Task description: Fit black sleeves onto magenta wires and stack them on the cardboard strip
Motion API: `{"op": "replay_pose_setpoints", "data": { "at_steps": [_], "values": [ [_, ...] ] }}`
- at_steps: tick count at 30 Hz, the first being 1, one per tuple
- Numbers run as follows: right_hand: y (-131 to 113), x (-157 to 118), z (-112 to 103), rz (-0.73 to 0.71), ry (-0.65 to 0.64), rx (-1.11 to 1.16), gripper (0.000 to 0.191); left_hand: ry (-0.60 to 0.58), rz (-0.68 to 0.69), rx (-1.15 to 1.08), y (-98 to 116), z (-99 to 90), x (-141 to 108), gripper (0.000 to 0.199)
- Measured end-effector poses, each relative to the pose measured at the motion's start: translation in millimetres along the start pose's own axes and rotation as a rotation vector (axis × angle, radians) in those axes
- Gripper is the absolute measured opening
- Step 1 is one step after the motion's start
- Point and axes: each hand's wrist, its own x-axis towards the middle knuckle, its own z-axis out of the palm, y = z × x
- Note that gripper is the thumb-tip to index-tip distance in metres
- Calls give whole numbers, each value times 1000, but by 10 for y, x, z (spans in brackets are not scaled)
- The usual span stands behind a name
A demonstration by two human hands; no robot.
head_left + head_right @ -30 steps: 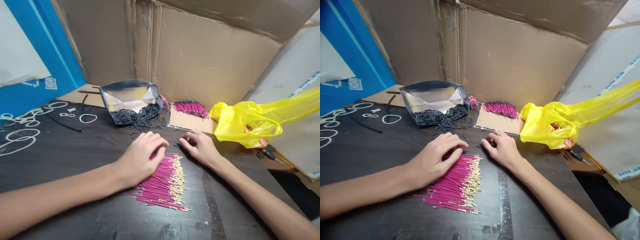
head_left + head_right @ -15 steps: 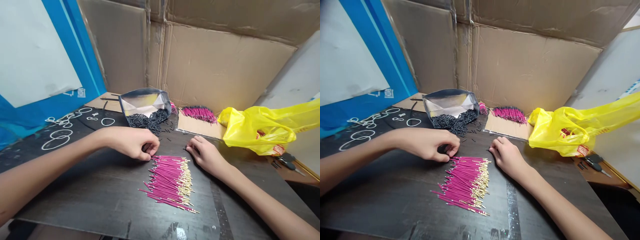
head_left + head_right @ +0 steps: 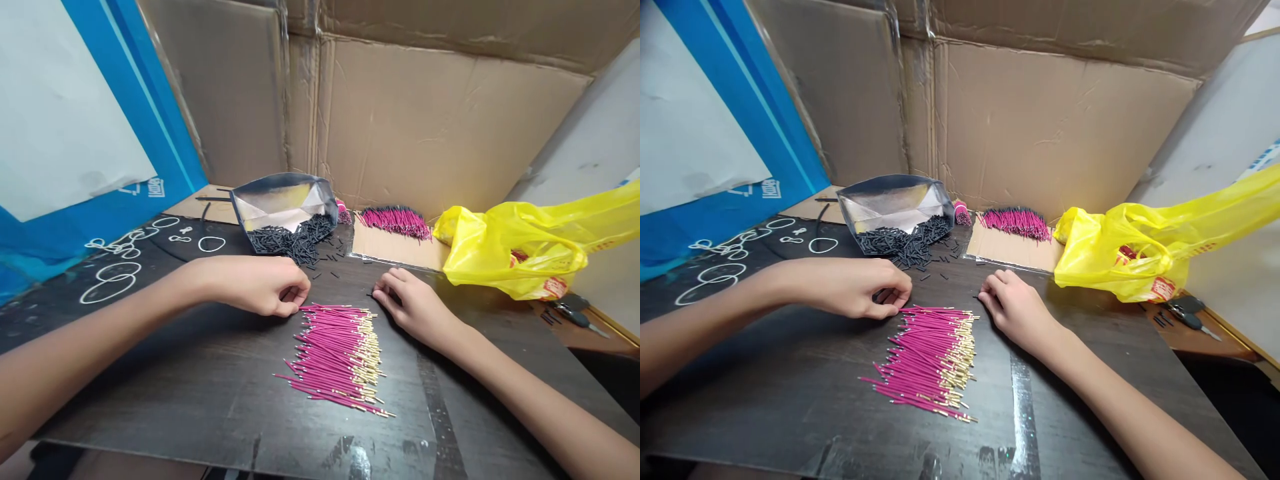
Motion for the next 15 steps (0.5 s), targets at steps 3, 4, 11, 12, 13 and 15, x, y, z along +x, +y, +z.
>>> {"op": "replay_pose_setpoints", "data": {
  "at_steps": [3,4,11,12,13,15],
  "values": [
    [0,3,-7,2,3,10,11,0,-10,1,-3,10,8,9],
    [0,2,-11,1,3,13,11,-6,-19,10,-1,9,7,9],
    [-6,-19,-36,-5,-3,42,8,-48,-107,65,12,-54,-20,9],
    [-8,-19,-36,-3,-3,45,8,-53,-118,61,13,-67,-23,8],
    [-10,-18,-34,-2,-6,48,8,-58,-123,52,14,-80,-26,7],
    [-19,-15,-32,-1,-16,42,8,-61,-118,23,17,-105,-29,6]
  ]
}}
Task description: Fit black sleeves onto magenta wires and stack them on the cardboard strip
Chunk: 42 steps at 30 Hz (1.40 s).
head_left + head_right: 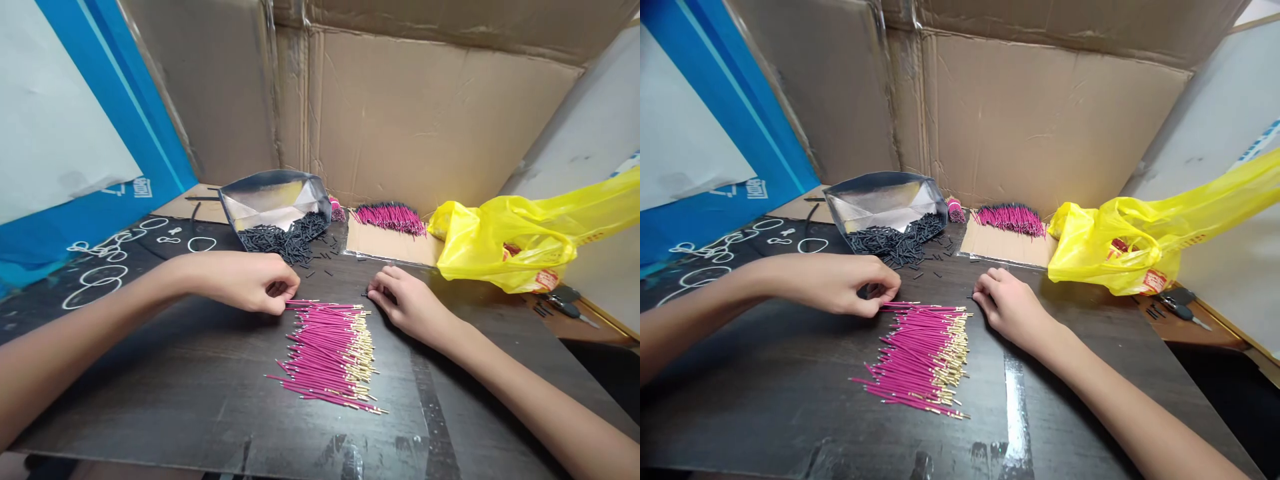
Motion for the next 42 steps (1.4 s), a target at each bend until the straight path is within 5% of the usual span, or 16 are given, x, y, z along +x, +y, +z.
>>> {"op": "replay_pose_setpoints", "data": {
  "at_steps": [9,19,36,42],
  "values": [
    [-58,-26,-19,-1,-18,-44,8,93,51,-75,-44,-59,9,13],
    [-313,-78,-96,-84,125,113,16,198,112,-74,-141,-82,17,18],
    [-419,-121,-123,-115,191,161,19,305,186,-175,172,89,59,19],
    [-458,-115,-147,-157,189,132,19,415,233,1,147,173,104,15]
  ]
}}
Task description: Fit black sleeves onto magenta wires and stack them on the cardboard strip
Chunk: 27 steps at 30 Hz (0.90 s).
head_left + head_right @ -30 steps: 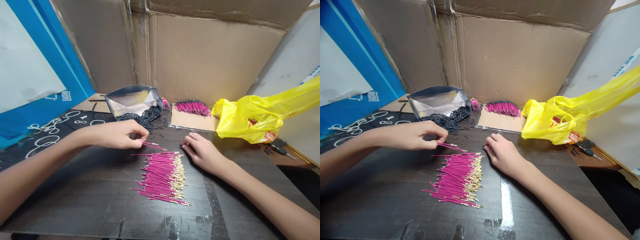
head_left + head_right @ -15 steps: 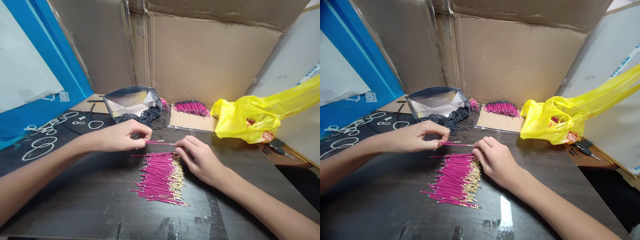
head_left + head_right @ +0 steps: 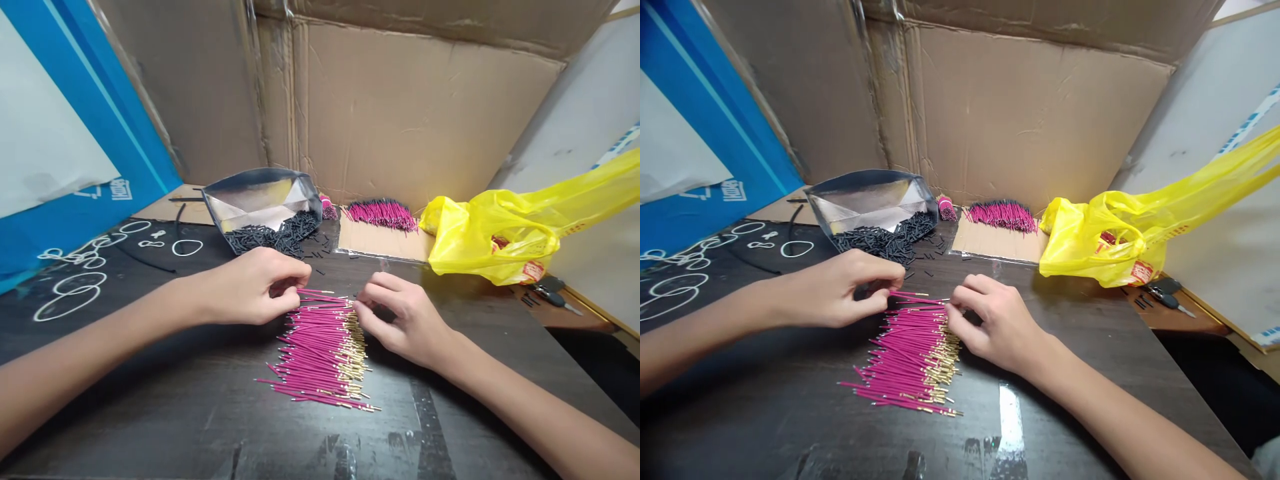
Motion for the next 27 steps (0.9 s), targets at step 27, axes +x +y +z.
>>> {"op": "replay_pose_setpoints", "data": {
  "at_steps": [27],
  "values": [
    [-5,-15,13,24,40,158,13,192,220,-35,59,250,-3,11]
  ]
}}
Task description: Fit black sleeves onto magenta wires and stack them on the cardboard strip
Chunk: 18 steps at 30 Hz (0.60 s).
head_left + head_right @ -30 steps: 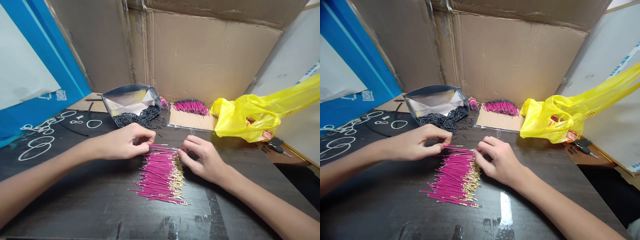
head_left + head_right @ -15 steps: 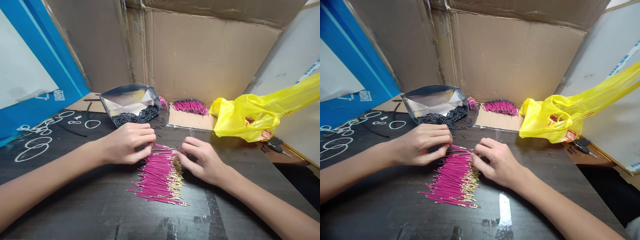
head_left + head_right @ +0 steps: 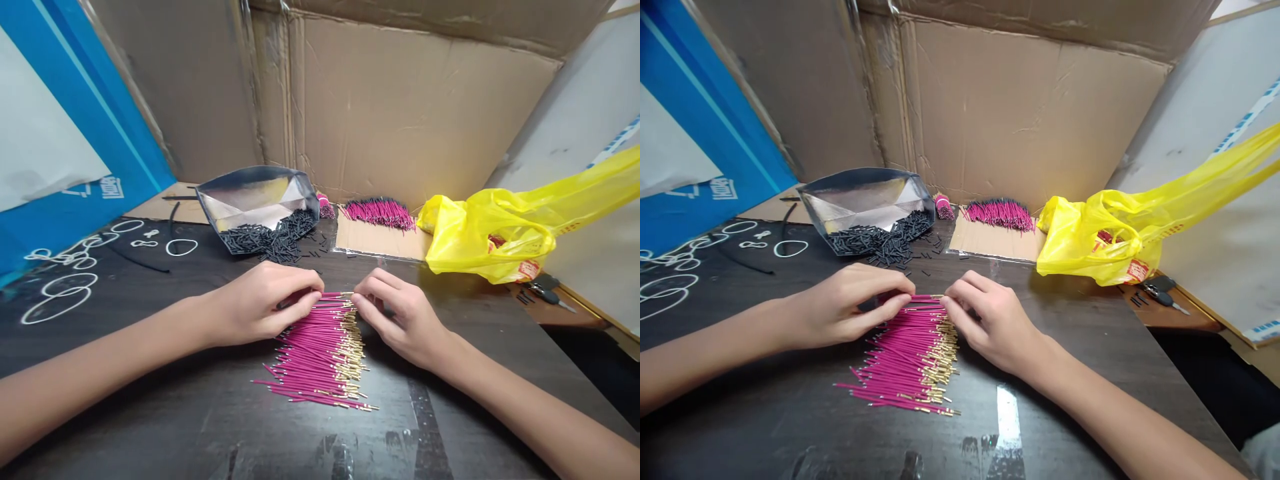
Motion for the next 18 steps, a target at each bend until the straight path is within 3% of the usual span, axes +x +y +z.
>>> {"op": "replay_pose_setpoints", "data": {
  "at_steps": [11,18],
  "values": [
    [-54,-7,23,10,-20,7,6,-42,-115,-110,85,68,-9,12],
    [-111,-7,28,103,99,-30,3,-2,-137,-96,76,102,12,13]
  ]
}}
